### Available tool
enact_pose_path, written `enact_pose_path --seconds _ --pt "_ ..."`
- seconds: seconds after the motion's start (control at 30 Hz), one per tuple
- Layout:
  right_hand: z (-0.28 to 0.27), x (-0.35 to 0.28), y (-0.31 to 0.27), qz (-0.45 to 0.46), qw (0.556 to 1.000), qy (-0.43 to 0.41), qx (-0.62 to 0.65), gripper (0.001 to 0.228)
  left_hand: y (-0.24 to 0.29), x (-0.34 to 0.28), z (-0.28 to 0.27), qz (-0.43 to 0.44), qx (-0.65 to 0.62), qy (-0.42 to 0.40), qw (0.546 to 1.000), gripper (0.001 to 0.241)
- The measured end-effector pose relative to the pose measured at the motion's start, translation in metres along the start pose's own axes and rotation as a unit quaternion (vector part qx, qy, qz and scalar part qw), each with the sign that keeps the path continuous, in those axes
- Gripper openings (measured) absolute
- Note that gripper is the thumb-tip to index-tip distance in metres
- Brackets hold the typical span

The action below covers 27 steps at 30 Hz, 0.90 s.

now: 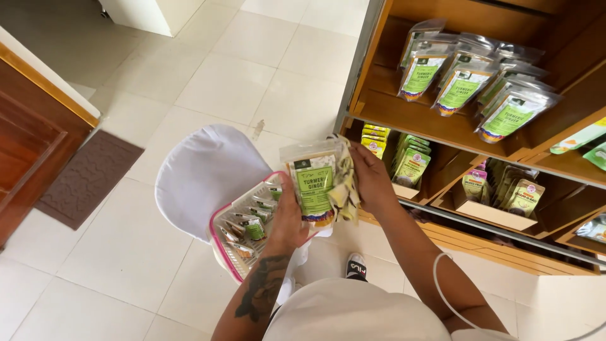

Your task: Wiping and organizing product pouches on a wooden grocery shelf.

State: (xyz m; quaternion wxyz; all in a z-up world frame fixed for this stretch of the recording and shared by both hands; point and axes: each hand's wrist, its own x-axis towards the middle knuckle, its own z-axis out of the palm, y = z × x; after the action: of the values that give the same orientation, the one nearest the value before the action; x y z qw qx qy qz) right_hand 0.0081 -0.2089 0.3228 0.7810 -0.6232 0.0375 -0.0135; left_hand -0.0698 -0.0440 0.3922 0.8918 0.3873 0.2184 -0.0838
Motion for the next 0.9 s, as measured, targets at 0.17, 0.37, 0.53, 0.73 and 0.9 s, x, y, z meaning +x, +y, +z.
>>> enact_pose_path --seconds 0.17,0.37,0.53,0.73,0.9 --pt "-0.012 -0.001 -0.004 0.159 0.964 0.003 0.214 0.029 -0.037 0.053 -0.042 0.076 -0.043 -0.078 0.993 0.052" --pt "-0.023 0.003 0.017 0.266 0.921 0.000 0.283 0.035 -0.022 0.053 -0.033 0.111 -0.045 -0.083 0.989 0.042" --pt "-0.033 0.013 0.036 0.299 0.914 0.005 0.274 0.037 -0.005 0.053 -0.026 0.136 -0.063 -0.120 0.981 0.048" --pt "-0.015 0.015 0.021 0.300 0.910 -0.028 0.284 0.041 0.004 0.055 -0.028 0.134 -0.077 -0.122 0.980 0.074" --pt "-0.009 0.014 0.018 0.235 0.948 -0.068 0.203 0.043 0.017 0.036 -0.017 0.162 -0.031 -0.158 0.974 0.077"
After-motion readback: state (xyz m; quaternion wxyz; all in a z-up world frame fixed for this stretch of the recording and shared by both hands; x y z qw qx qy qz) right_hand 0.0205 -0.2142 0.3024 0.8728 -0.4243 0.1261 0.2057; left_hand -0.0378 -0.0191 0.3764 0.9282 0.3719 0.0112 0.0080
